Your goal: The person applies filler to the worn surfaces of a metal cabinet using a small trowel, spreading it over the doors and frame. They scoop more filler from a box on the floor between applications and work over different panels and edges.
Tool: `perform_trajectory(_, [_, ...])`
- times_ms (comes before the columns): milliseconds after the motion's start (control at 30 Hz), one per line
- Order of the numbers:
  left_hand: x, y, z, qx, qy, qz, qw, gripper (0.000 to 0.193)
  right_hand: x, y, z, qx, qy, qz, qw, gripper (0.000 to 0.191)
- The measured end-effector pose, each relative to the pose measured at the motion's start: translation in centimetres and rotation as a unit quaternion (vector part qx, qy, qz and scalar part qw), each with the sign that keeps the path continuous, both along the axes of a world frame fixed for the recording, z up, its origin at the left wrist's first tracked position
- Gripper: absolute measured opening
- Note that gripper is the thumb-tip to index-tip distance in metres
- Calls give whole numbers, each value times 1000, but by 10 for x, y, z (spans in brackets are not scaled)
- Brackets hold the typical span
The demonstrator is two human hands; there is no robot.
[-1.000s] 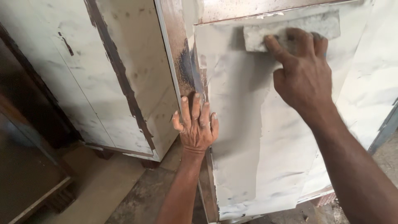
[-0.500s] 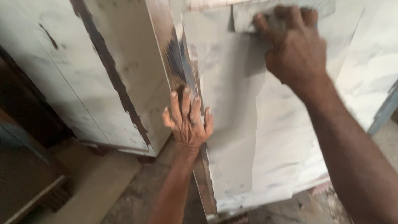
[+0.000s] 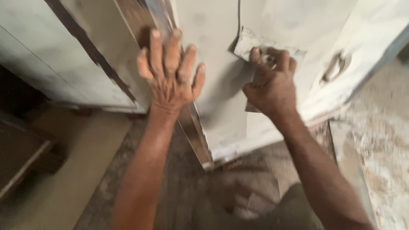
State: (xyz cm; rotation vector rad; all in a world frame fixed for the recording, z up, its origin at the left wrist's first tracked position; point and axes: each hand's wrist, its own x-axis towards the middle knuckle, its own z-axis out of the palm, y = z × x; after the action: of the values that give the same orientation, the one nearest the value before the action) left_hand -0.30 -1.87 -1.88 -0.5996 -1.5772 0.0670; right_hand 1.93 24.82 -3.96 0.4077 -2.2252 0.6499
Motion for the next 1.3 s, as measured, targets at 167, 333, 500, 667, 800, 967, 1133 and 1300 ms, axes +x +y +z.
perform_trajectory(167, [-10,13,-57,-121,-1,-28,992,53,-3,-6,-115,-42,-42,-12,998,71])
perform_trajectory(333, [2,19,-116,-305,-79,-10,949,45,9,-17,-226,-90,-55,4,994,69])
perform_trajectory(500, [8,19,-121,-399,-100,-37,911,45,8,-22,-332,-130,-111,-36,985,77])
perform_trajectory(667, [16,27,-105,-402,-174,-37,898,45,8,-39,-391,-185,-91,-63,977,81])
perform_trajectory(800, [17,32,-102,-404,-162,-9,900,47,4,-53,-408,-205,-120,-69,969,84])
perform_trajectory(967, [16,29,-107,-419,-188,11,888,56,22,-59,-420,-259,-205,-59,942,78])
perform_trajectory(1133, [10,23,-120,-432,-221,-4,874,66,44,-14,-406,-233,-164,-108,952,57])
perform_trajectory(1300, [1,28,-136,-305,-452,-101,832,70,-22,53,-276,-553,-276,-29,786,44])
